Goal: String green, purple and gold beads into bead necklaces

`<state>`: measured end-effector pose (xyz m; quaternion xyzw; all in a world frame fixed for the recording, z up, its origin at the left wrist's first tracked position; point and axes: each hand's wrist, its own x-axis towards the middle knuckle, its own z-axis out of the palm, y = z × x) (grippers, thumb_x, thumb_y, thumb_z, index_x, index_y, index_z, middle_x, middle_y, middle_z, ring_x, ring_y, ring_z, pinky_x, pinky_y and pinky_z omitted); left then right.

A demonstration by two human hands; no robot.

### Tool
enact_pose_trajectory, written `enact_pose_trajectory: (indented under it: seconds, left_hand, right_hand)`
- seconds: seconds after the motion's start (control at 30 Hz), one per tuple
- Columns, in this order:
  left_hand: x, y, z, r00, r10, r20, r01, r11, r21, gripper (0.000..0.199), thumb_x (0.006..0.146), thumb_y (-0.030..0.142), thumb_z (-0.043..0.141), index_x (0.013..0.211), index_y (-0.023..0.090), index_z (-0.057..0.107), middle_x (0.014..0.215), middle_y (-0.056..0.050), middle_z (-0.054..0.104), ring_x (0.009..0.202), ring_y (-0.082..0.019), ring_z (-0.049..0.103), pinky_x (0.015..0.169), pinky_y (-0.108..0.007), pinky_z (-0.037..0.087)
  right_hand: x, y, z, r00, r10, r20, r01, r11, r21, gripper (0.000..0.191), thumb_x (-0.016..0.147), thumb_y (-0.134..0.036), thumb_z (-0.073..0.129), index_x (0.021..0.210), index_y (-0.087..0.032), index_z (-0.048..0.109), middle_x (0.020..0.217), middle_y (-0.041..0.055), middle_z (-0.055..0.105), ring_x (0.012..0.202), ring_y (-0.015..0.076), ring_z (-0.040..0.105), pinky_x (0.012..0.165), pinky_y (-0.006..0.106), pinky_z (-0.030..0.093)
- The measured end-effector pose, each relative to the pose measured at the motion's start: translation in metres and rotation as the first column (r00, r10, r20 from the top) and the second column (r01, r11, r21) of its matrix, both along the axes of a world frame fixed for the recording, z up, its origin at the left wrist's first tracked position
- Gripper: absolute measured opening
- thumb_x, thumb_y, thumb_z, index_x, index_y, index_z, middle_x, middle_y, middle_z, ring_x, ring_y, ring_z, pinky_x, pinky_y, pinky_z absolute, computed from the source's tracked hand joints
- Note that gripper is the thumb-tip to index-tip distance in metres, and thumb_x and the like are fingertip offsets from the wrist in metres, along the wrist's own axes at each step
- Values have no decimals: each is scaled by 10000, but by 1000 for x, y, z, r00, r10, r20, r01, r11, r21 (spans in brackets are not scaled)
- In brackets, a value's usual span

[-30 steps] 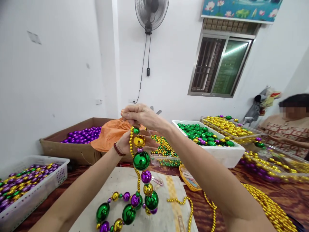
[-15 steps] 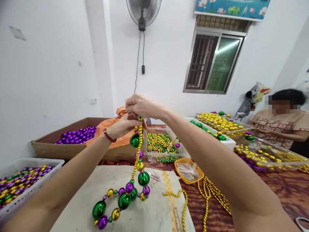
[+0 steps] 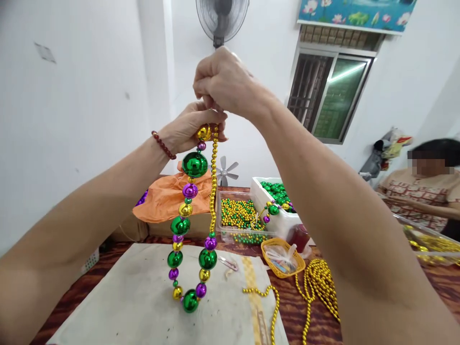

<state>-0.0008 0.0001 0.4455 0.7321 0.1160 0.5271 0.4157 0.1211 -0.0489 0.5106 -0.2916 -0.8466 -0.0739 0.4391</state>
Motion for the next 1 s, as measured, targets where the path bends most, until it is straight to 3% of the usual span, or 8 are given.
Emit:
enact_pose_trajectory:
  seconds: [0.13, 0.37, 0.57, 0.8, 0.93, 1.0]
  left_hand:
    - [-10, -3, 11, 999, 34, -30, -35, 999, -28, 295, 741, 193, 830, 931, 149, 609, 799, -11, 637, 796, -158, 677, 807, -348, 579]
    - [-31, -7, 12, 994, 101, -32, -102, 994, -49, 149, 821, 177, 764, 892, 115, 649, 803, -44, 671, 808, -155, 695, 796, -313, 565]
    - [-36, -6, 8, 976, 211, 60, -204, 973, -108, 85, 836, 122, 720, 846, 109, 637, 785, -52, 720, 754, -150, 728, 853, -343, 577]
    - [-30, -3, -3, 944, 316, 91, -311, 948, -58, 183, 832, 213, 769, 801, 167, 594, 734, -16, 697, 686, -138, 702, 754, -299, 574]
    - [-31, 10, -20, 895, 433, 105, -434, 901, -5, 303, 755, 289, 853, 823, 196, 572, 761, -28, 689, 834, -198, 709, 756, -310, 545]
    - [-33, 17, -35, 907, 405, 114, -409, 912, 16, 318, 756, 286, 850, 876, 189, 572, 825, -39, 695, 931, -210, 697, 815, -325, 529]
  right_hand:
    - [4, 17, 5, 998, 46, -53, -46, 999, 9, 192, 845, -118, 535, 700, -100, 659, 455, -113, 551, 459, 4, 456, 482, 234, 262]
    - [-2, 49, 3, 998, 29, -64, -31, 999, -30, 244, 847, -140, 504, 782, 4, 690, 433, -113, 522, 449, -25, 425, 511, 245, 248]
    - [-15, 61, 8, 995, 49, -83, -53, 998, -40, 233, 856, -79, 523, 708, -71, 703, 399, -149, 514, 403, -46, 420, 481, 226, 269]
    - [-23, 63, 3, 988, 119, -99, -123, 992, -35, 275, 792, 15, 574, 603, -167, 658, 443, -116, 548, 414, -2, 432, 438, 235, 303]
    - [-22, 61, -13, 987, 116, -108, -126, 988, -89, 285, 812, 17, 555, 618, -173, 643, 466, -89, 537, 432, 25, 433, 451, 235, 319]
    - [-22, 61, -28, 983, 124, -134, -142, 980, -137, 294, 812, 29, 544, 614, -171, 629, 465, -81, 522, 434, 38, 425, 454, 229, 324]
